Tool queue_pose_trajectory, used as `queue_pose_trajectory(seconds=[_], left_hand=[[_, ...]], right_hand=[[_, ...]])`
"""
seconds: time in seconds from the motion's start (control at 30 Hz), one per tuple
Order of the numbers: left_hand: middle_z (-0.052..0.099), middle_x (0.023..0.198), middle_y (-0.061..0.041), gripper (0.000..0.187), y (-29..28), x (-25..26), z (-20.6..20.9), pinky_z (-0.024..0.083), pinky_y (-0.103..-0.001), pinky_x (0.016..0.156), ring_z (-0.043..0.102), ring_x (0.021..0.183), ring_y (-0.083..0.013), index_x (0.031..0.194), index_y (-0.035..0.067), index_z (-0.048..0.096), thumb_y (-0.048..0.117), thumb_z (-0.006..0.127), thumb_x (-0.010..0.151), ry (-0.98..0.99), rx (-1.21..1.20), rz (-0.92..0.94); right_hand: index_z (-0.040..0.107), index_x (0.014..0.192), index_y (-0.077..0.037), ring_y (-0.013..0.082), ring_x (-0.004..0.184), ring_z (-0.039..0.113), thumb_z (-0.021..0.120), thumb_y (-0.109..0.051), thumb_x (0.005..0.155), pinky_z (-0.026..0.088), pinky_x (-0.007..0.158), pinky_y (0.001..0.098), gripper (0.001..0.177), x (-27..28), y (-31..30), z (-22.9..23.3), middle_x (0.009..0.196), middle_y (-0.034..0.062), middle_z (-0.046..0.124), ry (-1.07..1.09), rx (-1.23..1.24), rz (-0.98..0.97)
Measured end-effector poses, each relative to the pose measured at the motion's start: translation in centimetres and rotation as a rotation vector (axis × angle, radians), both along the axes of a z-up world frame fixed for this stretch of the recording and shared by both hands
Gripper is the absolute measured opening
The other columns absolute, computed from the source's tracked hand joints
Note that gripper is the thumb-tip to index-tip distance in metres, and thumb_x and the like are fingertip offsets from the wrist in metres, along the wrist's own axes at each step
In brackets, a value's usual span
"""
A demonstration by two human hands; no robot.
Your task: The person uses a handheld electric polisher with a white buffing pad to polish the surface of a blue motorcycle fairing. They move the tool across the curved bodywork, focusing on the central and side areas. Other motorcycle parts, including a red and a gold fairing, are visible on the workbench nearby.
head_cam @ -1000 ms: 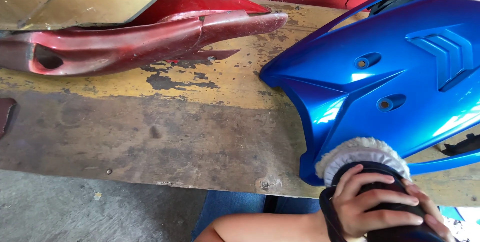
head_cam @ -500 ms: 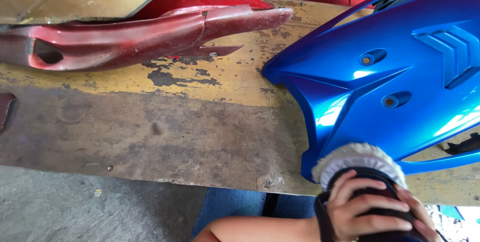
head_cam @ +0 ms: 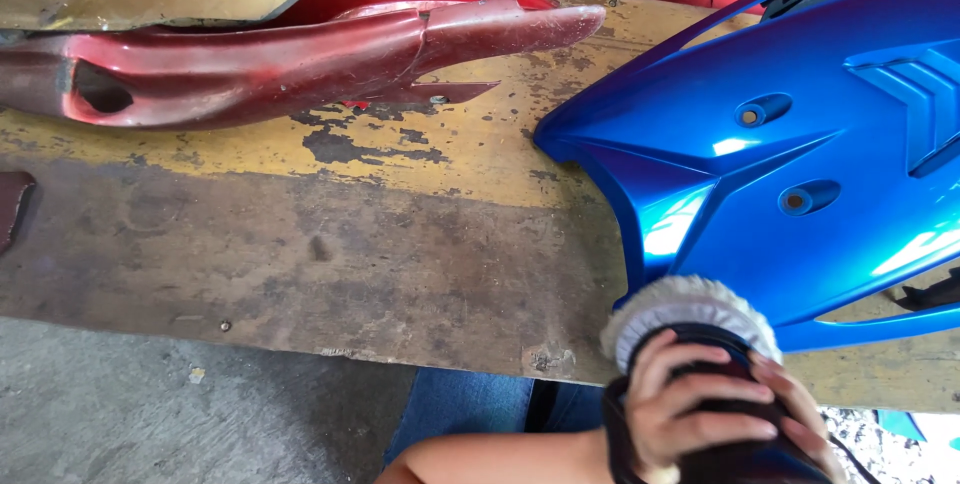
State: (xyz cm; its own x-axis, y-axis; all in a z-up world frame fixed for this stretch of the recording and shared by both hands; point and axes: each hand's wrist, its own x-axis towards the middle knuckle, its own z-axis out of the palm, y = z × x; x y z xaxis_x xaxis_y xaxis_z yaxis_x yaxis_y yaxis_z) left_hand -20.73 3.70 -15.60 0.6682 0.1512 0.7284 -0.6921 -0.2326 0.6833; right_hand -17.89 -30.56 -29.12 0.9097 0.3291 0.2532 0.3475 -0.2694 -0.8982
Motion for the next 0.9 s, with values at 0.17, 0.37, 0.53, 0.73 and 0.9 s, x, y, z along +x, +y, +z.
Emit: queue_pose_trajectory(seconds=[0.17, 0.37, 0.53, 0.73, 0.9], left_hand=[[0.076, 0.128, 0.009, 0.023, -1.9, -1.0, 1.3, 0.043, -0.045, 0.123, 0.065, 0.132, -0.0191, 0.11, 0.033, 0.078, 0.027, 0.067, 0.091, 0.019, 0.268, -0.016], [0.076, 0.125, 0.011, 0.021, -0.2, 0.2, 1.7, 0.047, -0.043, 0.122, 0.068, 0.13, -0.0181, 0.109, 0.034, 0.078, 0.027, 0.066, 0.093, -0.038, 0.244, 0.034], [0.072, 0.134, 0.012, 0.022, 0.3, 0.7, 1.1, 0.044, -0.045, 0.118, 0.065, 0.13, -0.0192, 0.119, 0.034, 0.073, 0.026, 0.063, 0.102, 0.04, -0.001, 0.004], [0.072, 0.129, 0.011, 0.022, -5.0, 0.3, 1.1, 0.04, -0.047, 0.121, 0.062, 0.133, -0.0193, 0.119, 0.036, 0.074, 0.028, 0.067, 0.1, -0.031, 0.207, 0.019], [0.074, 0.125, 0.015, 0.023, -5.9, 1.2, 2.8, 0.043, -0.042, 0.118, 0.065, 0.127, -0.0129, 0.111, 0.038, 0.077, 0.028, 0.065, 0.094, -0.028, 0.231, 0.069]], right_hand=[[0.04, 0.149, 0.005, 0.0366, 0.155, 0.029, 0.039, -0.046, 0.094, 0.015, 0.129, 0.0477, 0.075, -2.1, -11.2, -3.6, 0.161, 0.0242, 0.037, 0.22, 0.046, 0.061], [0.049, 0.145, 0.0, 0.0331, 0.154, 0.042, 0.029, -0.044, 0.105, 0.026, 0.134, 0.0471, 0.063, -2.0, -8.2, -4.3, 0.158, 0.0195, 0.048, 0.031, -0.116, -0.11], [0.041, 0.131, -0.003, 0.0349, 0.154, 0.036, 0.031, -0.034, 0.107, 0.025, 0.131, 0.047, 0.04, -0.2, 3.7, 3.7, 0.156, 0.0206, 0.043, -0.102, -0.09, 0.049], [0.043, 0.15, 0.001, 0.0358, 0.152, 0.036, 0.036, -0.037, 0.1, 0.018, 0.129, 0.0475, 0.063, -2.1, -8.4, -0.5, 0.16, 0.0228, 0.041, 0.374, 0.3, -0.085], [0.041, 0.149, 0.004, 0.0334, 0.153, 0.038, 0.034, -0.044, 0.099, 0.02, 0.131, 0.0457, 0.07, -1.8, -16.9, -5.0, 0.161, 0.0219, 0.041, 0.357, 0.236, -0.129]])
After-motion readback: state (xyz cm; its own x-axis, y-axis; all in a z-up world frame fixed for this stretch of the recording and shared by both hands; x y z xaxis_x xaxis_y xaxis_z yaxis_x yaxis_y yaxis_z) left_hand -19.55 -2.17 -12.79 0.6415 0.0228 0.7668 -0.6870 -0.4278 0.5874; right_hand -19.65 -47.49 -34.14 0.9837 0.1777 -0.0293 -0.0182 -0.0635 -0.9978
